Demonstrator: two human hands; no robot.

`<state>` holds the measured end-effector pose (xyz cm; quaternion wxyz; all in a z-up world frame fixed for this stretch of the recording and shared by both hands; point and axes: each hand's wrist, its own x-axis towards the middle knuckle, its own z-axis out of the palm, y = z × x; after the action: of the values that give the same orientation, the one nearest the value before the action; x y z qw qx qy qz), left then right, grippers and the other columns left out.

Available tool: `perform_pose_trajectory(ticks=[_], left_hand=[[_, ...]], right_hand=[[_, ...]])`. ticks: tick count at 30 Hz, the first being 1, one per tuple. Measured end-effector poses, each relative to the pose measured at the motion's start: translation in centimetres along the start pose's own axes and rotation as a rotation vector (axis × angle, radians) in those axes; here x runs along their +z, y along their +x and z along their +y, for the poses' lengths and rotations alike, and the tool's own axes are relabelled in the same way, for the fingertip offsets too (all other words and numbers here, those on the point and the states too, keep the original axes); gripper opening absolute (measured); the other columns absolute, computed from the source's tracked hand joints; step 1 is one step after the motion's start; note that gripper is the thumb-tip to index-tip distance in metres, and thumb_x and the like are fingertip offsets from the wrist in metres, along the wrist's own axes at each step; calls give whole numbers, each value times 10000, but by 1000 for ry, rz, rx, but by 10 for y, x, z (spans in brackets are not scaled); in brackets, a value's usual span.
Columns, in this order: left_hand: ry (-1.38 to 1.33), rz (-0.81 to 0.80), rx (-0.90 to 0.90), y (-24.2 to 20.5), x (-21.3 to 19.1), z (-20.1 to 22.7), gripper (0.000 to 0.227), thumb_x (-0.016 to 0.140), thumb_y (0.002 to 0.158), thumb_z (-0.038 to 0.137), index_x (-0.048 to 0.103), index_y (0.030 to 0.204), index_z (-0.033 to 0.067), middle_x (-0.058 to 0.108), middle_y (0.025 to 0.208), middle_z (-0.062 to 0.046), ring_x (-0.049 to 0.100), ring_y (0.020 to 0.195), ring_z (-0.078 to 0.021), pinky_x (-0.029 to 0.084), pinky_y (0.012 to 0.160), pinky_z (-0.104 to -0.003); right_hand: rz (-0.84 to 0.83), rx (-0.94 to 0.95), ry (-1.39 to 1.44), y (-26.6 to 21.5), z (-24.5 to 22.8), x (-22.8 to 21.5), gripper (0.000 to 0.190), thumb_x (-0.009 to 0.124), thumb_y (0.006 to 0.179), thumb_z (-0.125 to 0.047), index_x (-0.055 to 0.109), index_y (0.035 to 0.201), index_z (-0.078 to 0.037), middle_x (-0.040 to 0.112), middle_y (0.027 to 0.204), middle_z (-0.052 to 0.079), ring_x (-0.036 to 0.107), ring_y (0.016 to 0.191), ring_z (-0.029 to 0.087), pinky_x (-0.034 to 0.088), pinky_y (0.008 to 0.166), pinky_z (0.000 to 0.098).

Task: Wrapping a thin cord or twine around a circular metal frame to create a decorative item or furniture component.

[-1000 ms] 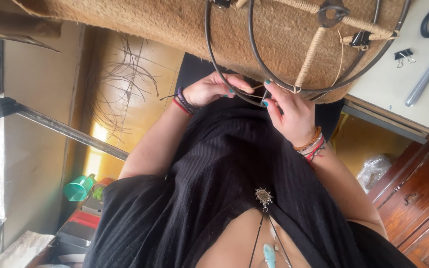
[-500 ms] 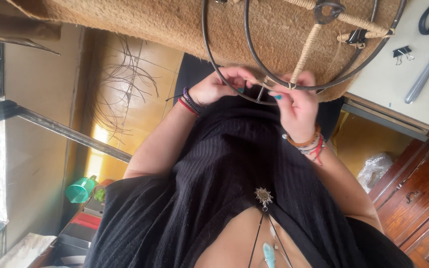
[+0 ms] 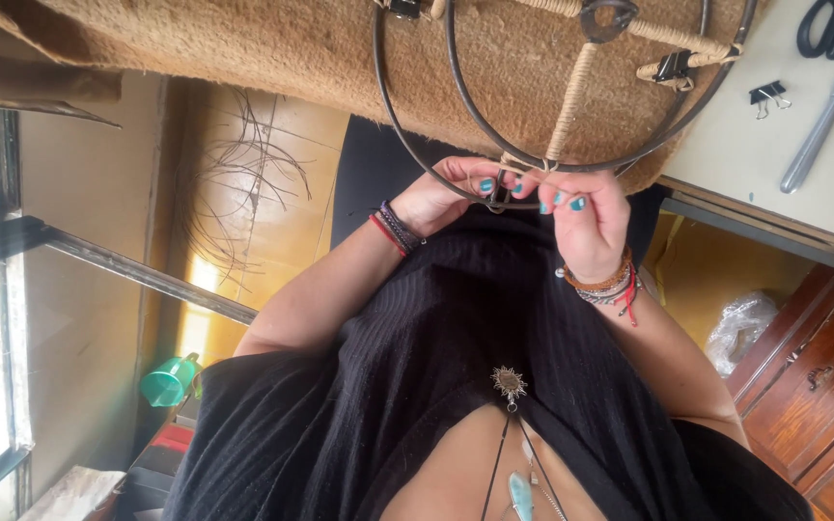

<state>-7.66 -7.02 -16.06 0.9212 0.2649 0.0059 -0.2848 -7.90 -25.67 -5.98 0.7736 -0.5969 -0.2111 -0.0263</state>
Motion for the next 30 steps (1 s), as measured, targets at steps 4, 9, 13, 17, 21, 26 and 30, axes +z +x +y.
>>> perform_pose_trajectory(ticks=[4,9,13,17,21,26,30], left_hand=[[-58,36,39,-2,13,0,315,796,906,92,726,1175,-57,763,1066,-150,718,969,-115,569,880,-211],[-171,1,2,1,-6,-26,331,771,923,78,695,1225,-36,774,1113,-124,755,1008,-171,600,896,-265],[-263,-42,9,10,-22,-41,338,749,896,-42,685,1227,-68,759,1107,-193,769,958,-278,625,854,-356],[-214,-59,25,13,-21,-34,351,777,891,0,693,1230,-35,765,1133,-173,765,1003,-229,613,904,-294],[-247,-150,-24,19,-24,-33,369,746,901,45,660,1241,-73,756,1086,-189,767,981,-235,601,873,-256],[-207,-328,-142,28,-11,-7,503,512,929,257,572,1345,-20,591,840,-135,564,791,-160,429,764,-251],[87,-373,12,34,3,8,376,495,989,287,635,1119,-36,663,924,-219,633,865,-207,427,745,-276]], right_hand=[[3,16,-7,-3,-1,-7,272,340,1107,-178,461,960,17,492,699,153,696,836,468,574,853,533],[-162,-8,-102,26,-32,34,312,410,1084,-152,532,860,28,576,764,157,691,952,423,503,1036,615],[-215,-54,-115,41,-30,48,290,435,1069,-118,567,890,68,527,696,141,669,693,349,593,704,467],[-149,-20,-71,31,-44,26,249,405,1081,-103,523,932,58,517,707,162,638,652,322,570,644,442],[-13,82,-279,-11,-27,-56,270,322,1136,-152,464,1030,52,444,696,95,536,562,229,482,614,361],[-134,97,-711,-5,-23,-56,325,377,1162,-162,551,993,54,572,641,62,565,579,251,501,664,377],[-96,116,-678,-2,-35,-53,340,328,1173,-195,500,1053,73,583,657,100,560,628,242,501,714,393]])
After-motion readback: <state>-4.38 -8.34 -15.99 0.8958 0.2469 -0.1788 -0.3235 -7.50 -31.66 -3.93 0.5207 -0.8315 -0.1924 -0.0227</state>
